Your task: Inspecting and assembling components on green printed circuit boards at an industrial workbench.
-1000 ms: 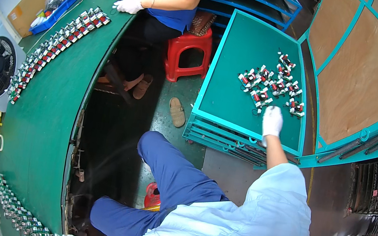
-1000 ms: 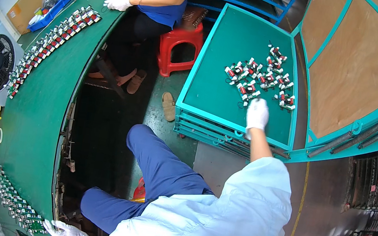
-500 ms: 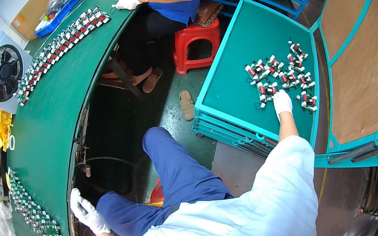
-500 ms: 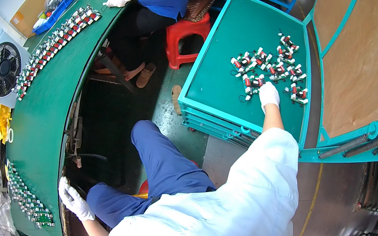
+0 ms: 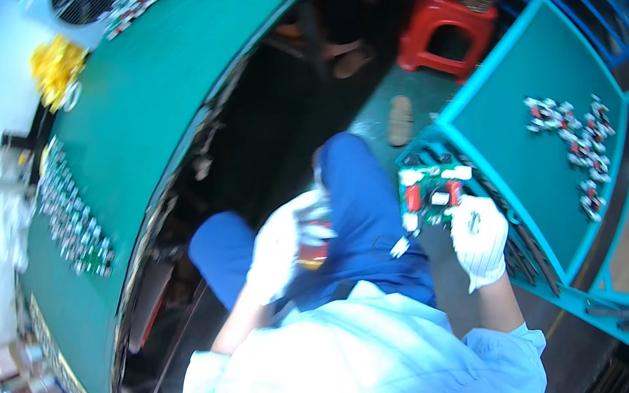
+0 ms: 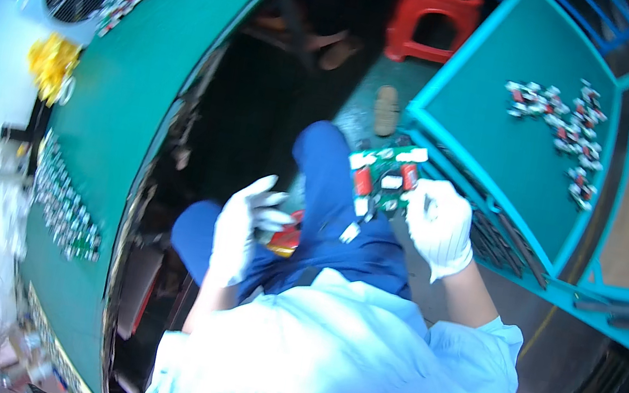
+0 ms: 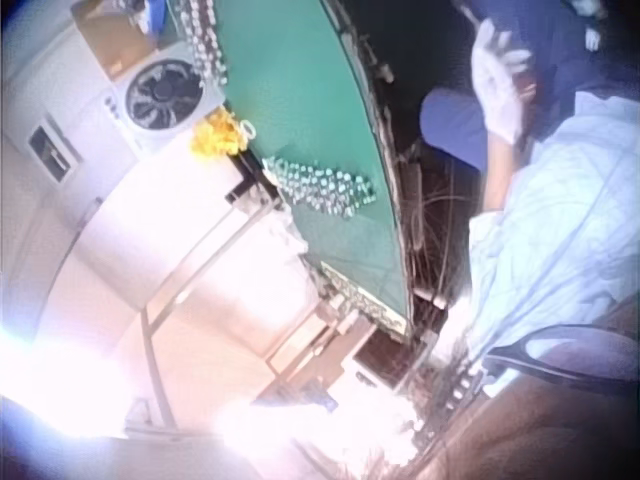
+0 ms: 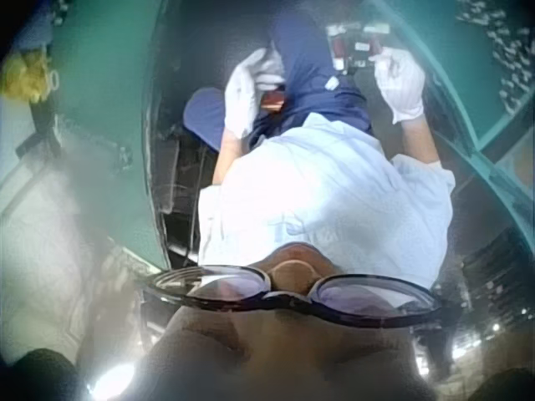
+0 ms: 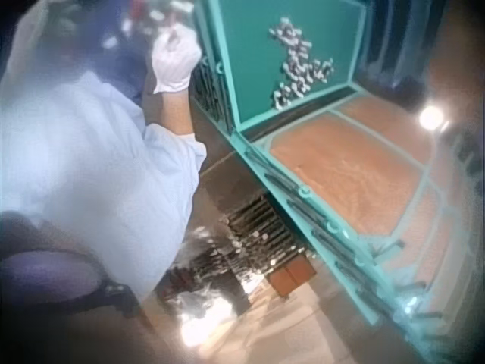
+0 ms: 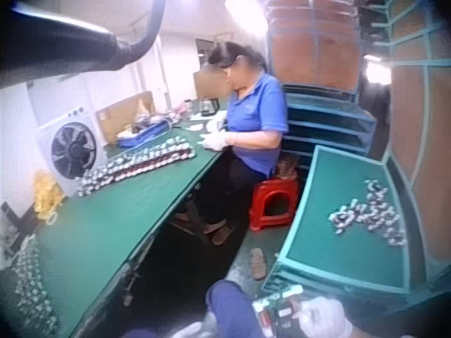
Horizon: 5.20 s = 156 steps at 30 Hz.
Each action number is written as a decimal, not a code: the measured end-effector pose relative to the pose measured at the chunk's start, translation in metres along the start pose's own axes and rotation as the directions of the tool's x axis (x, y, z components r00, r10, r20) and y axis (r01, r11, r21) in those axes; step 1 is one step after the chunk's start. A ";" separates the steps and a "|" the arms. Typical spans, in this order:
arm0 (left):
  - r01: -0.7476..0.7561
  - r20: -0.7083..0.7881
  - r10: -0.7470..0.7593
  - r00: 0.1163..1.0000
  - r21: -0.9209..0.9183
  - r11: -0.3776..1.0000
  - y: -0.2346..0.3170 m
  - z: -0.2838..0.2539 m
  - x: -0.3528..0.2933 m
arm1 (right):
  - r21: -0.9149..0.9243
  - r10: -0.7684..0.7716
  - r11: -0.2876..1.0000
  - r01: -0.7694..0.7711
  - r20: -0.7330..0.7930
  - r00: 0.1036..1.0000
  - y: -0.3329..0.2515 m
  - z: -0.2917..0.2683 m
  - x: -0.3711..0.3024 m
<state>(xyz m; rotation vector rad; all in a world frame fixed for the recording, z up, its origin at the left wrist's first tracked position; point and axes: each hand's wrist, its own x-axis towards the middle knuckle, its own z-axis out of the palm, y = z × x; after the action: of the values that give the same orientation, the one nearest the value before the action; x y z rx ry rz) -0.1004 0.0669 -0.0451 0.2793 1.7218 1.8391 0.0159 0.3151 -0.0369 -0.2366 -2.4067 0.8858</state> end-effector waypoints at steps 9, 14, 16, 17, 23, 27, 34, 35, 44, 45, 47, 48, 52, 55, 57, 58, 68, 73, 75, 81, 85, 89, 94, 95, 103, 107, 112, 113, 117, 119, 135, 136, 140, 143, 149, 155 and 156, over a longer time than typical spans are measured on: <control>0.100 0.117 0.034 0.992 -0.941 0.324 -0.002 -0.031 -0.037 | 0.680 -0.354 0.726 0.102 0.243 0.903 -0.110 0.093 0.004; 0.015 -0.062 -0.118 0.991 -0.828 0.561 -0.004 -0.048 -0.063 | 0.815 -0.207 0.533 -0.225 0.384 0.900 -0.118 0.102 -0.005; 0.043 -0.048 -0.171 0.984 -0.872 0.488 -0.004 -0.048 -0.065 | 0.851 -0.149 0.384 -0.358 0.440 0.886 -0.106 0.106 -0.004; 0.053 -0.037 -0.174 0.984 -0.875 0.481 -0.003 -0.047 -0.064 | 0.835 -0.077 0.393 -0.384 0.447 0.891 -0.102 0.108 -0.003; 0.124 0.037 -0.222 0.974 -0.910 0.395 0.008 -0.036 -0.052 | 0.706 -0.016 0.447 -0.549 0.620 0.785 -0.110 0.112 0.026; 0.114 0.009 -0.217 0.976 -0.871 0.478 0.008 -0.033 -0.044 | 0.647 0.038 0.327 -0.689 0.719 0.694 -0.110 0.117 0.023; 0.205 0.078 -0.224 0.971 -0.749 0.630 -0.003 -0.045 -0.050 | 0.616 -0.002 0.517 -0.594 0.695 0.719 -0.105 0.129 0.023; 0.227 0.242 -0.052 0.969 -0.786 0.575 -0.008 -0.055 -0.048 | 0.606 -0.012 0.570 -0.555 0.682 0.732 -0.103 0.132 0.023; -0.218 -0.272 0.532 0.802 0.696 0.684 0.001 -0.044 -0.049 | 0.320 0.328 0.269 -0.908 0.856 0.399 -0.071 0.159 0.007; -0.212 -0.221 0.542 0.811 0.753 0.623 0.004 -0.041 -0.049 | 0.320 0.327 0.267 -0.909 0.857 0.398 -0.072 0.159 0.006; -0.231 -0.208 0.518 0.830 0.717 0.658 0.001 -0.038 -0.049 | 0.221 0.356 0.308 -0.925 0.875 0.328 -0.071 0.158 0.004; -0.225 -0.224 0.510 0.831 0.702 0.676 0.001 -0.037 -0.048 | 0.226 0.340 0.314 -0.922 0.880 0.331 -0.070 0.159 0.003; -0.212 -0.258 0.474 0.842 0.649 0.730 0.001 -0.037 -0.049 | 0.286 0.365 0.251 -0.925 0.857 0.364 -0.078 0.157 0.004; -0.273 -0.331 0.386 0.861 0.340 0.900 0.000 -0.041 -0.052 | 0.359 0.330 0.173 -0.917 0.856 0.397 -0.078 0.156 0.005; -0.416 -0.276 0.527 0.804 0.373 0.829 -0.003 -0.055 -0.051 | 0.441 0.234 0.151 -0.885 0.854 0.465 -0.079 0.152 0.007; -0.405 -0.226 0.560 0.797 0.486 0.774 -0.005 -0.064 -0.053 | 0.440 0.235 0.150 -0.885 0.854 0.464 -0.082 0.148 0.009; -0.579 0.350 0.463 0.814 0.554 0.599 0.025 -0.073 -0.049 | 0.442 0.146 0.450 -0.776 0.821 0.552 -0.099 0.131 0.017; 0.058 0.031 -0.049 0.998 -0.405 0.913 0.016 -0.066 -0.065 | 0.080 0.186 0.407 -0.910 0.968 0.168 -0.093 0.121 0.027; 0.119 -0.054 -0.201 0.978 -0.650 0.751 0.015 -0.055 -0.069 | 0.486 0.160 0.100 -0.868 0.854 0.496 -0.104 0.126 0.024; 0.138 0.050 -0.242 0.969 -0.922 0.361 0.019 -0.045 -0.066 | 0.455 0.129 -0.069 -0.888 0.886 0.445 -0.110 0.121 0.016; 0.091 0.079 -0.086 0.993 -0.985 0.148 0.015 -0.041 -0.073 | 0.367 0.118 -0.322 -0.873 0.930 0.347 -0.104 0.120 0.010; 0.106 0.102 -0.068 0.992 -0.993 0.056 0.010 -0.043 -0.082 | 0.369 0.135 -0.348 -0.862 0.929 0.344 -0.114 0.113 0.018; 0.118 0.112 -0.056 0.992 -0.988 0.098 0.010 -0.040 -0.081 | 0.310 -0.029 -0.442 -0.842 0.933 0.358 -0.107 0.110 0.017; 0.117 0.110 -0.061 0.992 -0.986 0.117 0.009 -0.040 -0.081 | 0.306 -0.034 -0.445 -0.841 0.933 0.358 -0.108 0.109 0.018; 0.105 0.110 0.046 0.993 -0.988 0.111 0.003 -0.038 -0.080 | 0.387 0.137 -0.342 -0.856 0.922 0.362 -0.116 0.106 0.017; 0.059 0.057 -0.017 0.998 -0.984 0.171 -0.003 -0.038 -0.084 | 0.482 0.084 -0.166 -0.860 0.876 0.475 -0.110 0.103 0.013; -0.028 -0.084 -0.011 0.996 -0.447 0.894 0.006 -0.033 -0.085 | 0.524 0.145 -0.084 -0.847 0.848 0.510 -0.112 0.101 0.015; 0.078 -0.220 -0.063 0.973 0.060 0.995 0.010 -0.032 -0.086 | 0.524 0.145 -0.084 -0.848 0.848 0.510 -0.111 0.101 0.015; -0.023 -0.245 0.094 0.965 0.280 0.960 0.010 -0.027 -0.081 | 0.511 0.145 -0.073 -0.856 0.855 0.498 -0.108 0.103 0.014; 0.033 -0.274 0.002 0.962 0.125 0.992 0.014 -0.025 -0.079 | 0.487 0.143 -0.090 -0.869 0.869 0.473 -0.101 0.105 0.010; 0.098 -0.189 -0.243 0.951 -0.563 0.821 -0.002 -0.025 -0.073 | 0.525 0.157 -0.096 -0.846 0.847 0.508 -0.103 0.110 0.008; 0.073 -0.239 -0.192 0.952 -0.432 0.899 -0.001 -0.024 -0.073 | 0.526 0.148 -0.111 -0.843 0.848 0.509 -0.102 0.110 0.009; 0.140 -0.277 -0.294 0.915 -0.465 0.874 0.006 -0.024 -0.074 | 0.494 0.149 -0.134 -0.859 0.867 0.476 -0.095 0.114 0.006; 0.111 -0.287 -0.217 0.933 -0.346 0.932 0.021 -0.018 -0.071 | 0.433 0.149 -0.206 -0.878 0.900 0.409 -0.089 0.121 0.006; 0.056 -0.202 -0.208 0.957 -0.574 0.817 0.011 -0.022 -0.071 | 0.409 0.162 -0.271 -0.872 0.912 0.378 -0.091 0.124 0.009; -0.005 -0.125 -0.125 0.984 -0.728 0.685 0.007 -0.019 -0.074 | 0.364 0.111 -0.319 -0.875 0.931 0.347 -0.089 0.130 0.006; -0.018 -0.209 -0.142 0.967 -0.615 0.788 0.005 -0.017 -0.074 | 0.342 0.117 -0.339 -0.876 0.940 0.321 -0.088 0.131 0.004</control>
<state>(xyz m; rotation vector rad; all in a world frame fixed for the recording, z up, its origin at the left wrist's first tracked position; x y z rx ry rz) -0.0517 0.0126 -0.0246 -0.2843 1.1498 2.3384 -0.0590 0.1774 -0.0604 -0.8091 -0.9957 3.3806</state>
